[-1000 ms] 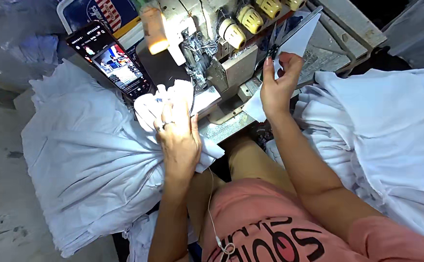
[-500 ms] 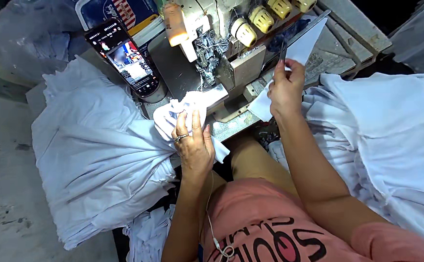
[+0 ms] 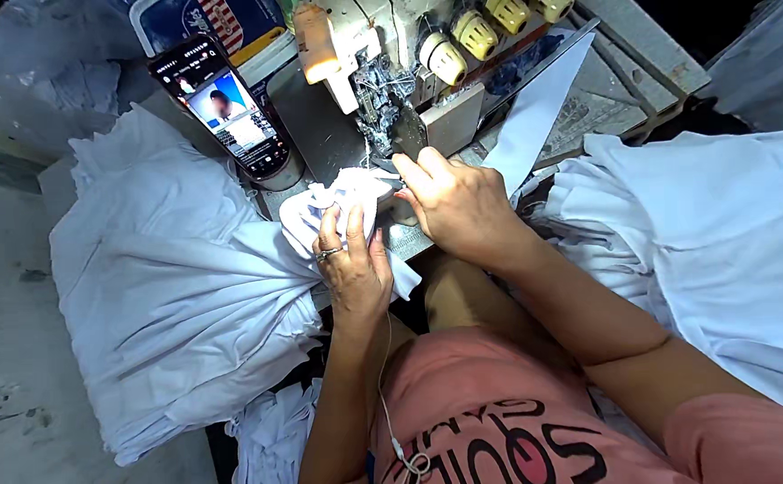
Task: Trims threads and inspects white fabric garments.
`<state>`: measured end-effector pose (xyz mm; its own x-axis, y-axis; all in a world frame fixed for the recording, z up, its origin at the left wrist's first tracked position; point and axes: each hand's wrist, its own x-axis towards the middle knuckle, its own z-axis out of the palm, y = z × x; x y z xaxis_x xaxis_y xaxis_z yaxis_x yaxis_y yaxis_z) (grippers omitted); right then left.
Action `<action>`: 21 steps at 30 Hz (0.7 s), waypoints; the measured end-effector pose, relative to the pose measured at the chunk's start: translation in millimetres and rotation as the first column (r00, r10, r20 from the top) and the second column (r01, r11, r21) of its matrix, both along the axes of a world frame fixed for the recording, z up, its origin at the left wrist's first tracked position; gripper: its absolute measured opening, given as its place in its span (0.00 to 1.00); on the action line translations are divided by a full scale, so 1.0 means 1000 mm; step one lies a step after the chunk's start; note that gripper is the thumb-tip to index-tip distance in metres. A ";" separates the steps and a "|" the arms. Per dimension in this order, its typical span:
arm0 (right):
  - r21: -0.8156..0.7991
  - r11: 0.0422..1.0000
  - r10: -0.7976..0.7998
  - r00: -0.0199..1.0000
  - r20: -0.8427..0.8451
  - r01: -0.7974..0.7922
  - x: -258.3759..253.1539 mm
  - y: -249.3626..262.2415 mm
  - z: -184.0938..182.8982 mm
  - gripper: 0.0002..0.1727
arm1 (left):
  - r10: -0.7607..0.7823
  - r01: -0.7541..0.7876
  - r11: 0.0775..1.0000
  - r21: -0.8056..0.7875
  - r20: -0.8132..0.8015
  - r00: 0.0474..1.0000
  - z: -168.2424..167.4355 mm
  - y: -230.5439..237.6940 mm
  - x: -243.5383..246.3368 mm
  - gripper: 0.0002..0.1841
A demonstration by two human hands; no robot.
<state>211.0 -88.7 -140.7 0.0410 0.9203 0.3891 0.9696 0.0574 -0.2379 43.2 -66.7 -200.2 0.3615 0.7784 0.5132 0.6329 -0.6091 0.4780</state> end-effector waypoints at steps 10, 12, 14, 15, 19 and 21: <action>0.084 0.996 0.011 0.998 -0.055 -0.006 -0.004 0.011 -0.011 0.17 | -0.050 0.051 0.999 -0.012 0.040 0.998 -0.003 0.001 -0.005 0.23; 0.138 0.989 -0.014 0.975 -0.221 0.046 0.001 0.004 -0.016 0.19 | -0.094 0.098 0.995 -0.036 0.094 0.991 0.002 0.002 -0.012 0.26; 0.195 0.976 -0.004 0.909 -0.416 0.094 0.007 -0.004 -0.028 0.23 | -0.064 0.063 0.998 0.010 0.151 0.986 0.014 0.009 -0.021 0.26; 0.228 0.967 0.023 0.857 -0.516 0.112 0.010 -0.006 -0.040 0.23 | -0.032 0.028 0.999 0.026 0.149 0.988 0.022 0.017 -0.029 0.26; 0.223 0.966 0.069 0.702 -0.709 0.129 0.009 -0.011 -0.098 0.26 | 0.110 -0.113 0.991 0.065 0.051 0.993 0.058 0.086 -0.059 0.29; 0.222 0.967 0.068 0.717 -0.693 0.123 0.007 -0.012 -0.117 0.26 | 0.147 -0.148 0.987 0.061 0.008 0.989 0.070 0.125 -0.063 0.36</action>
